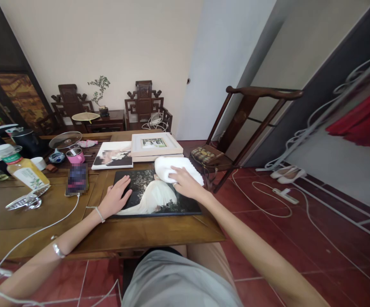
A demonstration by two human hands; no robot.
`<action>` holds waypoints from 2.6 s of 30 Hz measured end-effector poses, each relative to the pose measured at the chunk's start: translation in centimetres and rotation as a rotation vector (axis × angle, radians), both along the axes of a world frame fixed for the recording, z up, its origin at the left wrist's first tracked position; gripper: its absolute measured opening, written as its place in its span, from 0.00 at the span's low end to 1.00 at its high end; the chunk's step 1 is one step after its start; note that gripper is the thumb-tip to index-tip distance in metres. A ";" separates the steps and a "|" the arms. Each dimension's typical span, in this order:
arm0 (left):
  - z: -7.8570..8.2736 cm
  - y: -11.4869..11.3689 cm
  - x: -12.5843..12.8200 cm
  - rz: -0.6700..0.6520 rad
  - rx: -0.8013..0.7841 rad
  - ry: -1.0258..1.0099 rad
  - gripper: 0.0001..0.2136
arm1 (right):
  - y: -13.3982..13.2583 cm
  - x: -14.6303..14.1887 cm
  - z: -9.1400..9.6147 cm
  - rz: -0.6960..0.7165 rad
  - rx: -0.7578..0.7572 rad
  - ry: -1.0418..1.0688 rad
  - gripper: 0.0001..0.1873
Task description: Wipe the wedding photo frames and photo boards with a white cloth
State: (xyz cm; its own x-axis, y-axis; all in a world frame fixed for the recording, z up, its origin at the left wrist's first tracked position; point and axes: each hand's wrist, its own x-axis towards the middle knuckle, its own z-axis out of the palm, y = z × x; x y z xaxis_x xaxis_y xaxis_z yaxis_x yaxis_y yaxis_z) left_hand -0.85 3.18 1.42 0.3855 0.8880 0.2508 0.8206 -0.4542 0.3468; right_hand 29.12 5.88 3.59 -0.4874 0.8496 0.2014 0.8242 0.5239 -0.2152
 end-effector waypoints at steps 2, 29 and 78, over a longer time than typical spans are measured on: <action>0.0 0.0 0.0 0.001 0.003 -0.005 0.22 | 0.2 -0.2 0.1 -0.011 0.003 -0.011 0.25; 0.2 0.1 0.0 -0.007 -0.007 0.015 0.22 | 0.1 -0.8 0.0 0.005 0.027 -0.040 0.24; 0.5 -0.3 0.3 0.013 -0.064 0.051 0.23 | -6.0 -5.2 2.0 0.125 -0.086 -0.054 0.24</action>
